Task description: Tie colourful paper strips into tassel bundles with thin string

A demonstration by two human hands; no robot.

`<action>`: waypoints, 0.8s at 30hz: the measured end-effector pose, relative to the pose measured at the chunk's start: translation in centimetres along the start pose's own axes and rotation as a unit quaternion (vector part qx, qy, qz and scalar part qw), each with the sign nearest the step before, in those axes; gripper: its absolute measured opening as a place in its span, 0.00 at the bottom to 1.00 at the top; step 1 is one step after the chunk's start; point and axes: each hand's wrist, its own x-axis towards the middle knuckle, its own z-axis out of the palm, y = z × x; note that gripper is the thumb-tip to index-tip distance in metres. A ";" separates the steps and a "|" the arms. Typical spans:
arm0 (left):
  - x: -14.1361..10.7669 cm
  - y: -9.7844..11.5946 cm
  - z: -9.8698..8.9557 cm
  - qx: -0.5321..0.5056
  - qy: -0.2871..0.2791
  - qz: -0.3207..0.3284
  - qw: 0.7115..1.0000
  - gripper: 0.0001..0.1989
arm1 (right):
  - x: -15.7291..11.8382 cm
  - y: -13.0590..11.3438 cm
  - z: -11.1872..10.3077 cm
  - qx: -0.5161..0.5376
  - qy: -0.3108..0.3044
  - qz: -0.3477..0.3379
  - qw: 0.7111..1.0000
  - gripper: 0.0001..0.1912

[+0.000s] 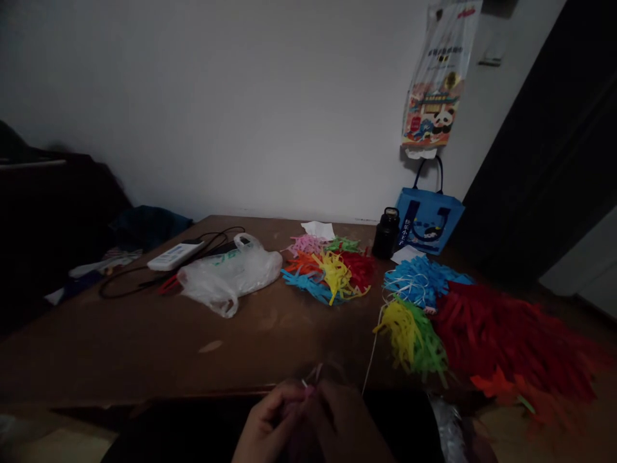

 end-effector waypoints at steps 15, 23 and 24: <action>1.8 2.3 -1.2 0.144 -0.053 0.051 0.987 0.16 | 0.5 0.9 -0.4 -0.057 -0.001 -0.057 0.997 0.12; 6.9 7.0 -4.7 0.256 0.109 0.117 0.953 0.15 | 4.3 0.4 -5.3 -0.128 0.018 -0.088 0.988 0.06; 7.6 8.1 -6.0 0.264 0.145 0.127 0.945 0.16 | 4.7 0.4 -6.6 -0.145 0.027 -0.087 0.985 0.06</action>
